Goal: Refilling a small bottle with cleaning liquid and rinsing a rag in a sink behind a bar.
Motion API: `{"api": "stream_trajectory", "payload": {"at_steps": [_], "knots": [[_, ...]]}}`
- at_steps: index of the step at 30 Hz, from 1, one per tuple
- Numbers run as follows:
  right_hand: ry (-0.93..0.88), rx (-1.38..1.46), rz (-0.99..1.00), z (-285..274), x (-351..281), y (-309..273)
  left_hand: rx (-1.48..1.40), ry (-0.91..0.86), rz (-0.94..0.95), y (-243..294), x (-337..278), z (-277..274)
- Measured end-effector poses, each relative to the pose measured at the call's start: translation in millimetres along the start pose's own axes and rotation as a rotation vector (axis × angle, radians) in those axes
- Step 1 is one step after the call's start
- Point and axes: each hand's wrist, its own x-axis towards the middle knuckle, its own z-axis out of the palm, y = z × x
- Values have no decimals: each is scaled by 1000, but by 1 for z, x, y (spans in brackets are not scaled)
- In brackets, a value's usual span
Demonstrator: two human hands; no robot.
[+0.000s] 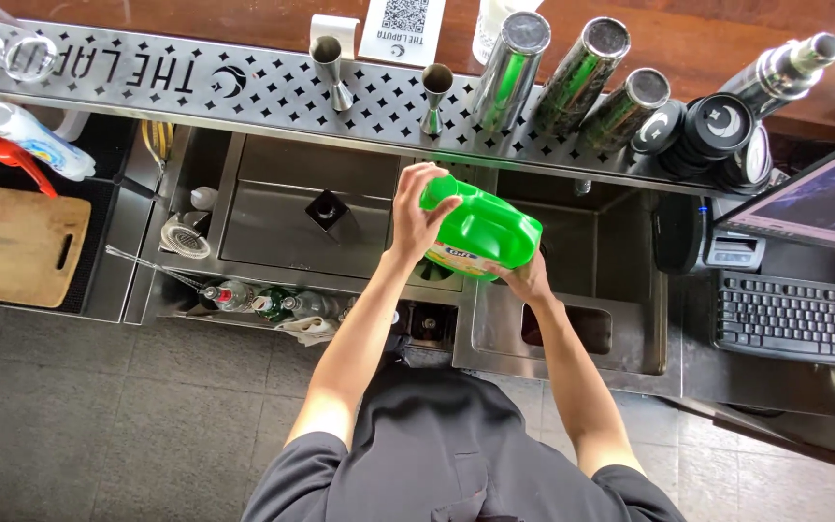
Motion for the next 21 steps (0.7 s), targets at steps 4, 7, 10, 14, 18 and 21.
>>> {"api": "stream_trajectory", "payload": {"at_steps": [4,7,10,14,18,21], "knots": [[-14,40,46,1,3,0,77,-85,10,17,10,-1],[-4,49,136,2,1,-2,65,-60,-96,2,1,6],[-13,131,86,0,2,-1,25,14,-57,-2,1,9],[-17,50,83,2,2,6,96,-33,-5,-6,0,4],[-13,-56,56,1,3,9,66,-113,-1,0,3,-7],[6,15,92,1,3,4,4,-198,17,-6,10,-13]]}}
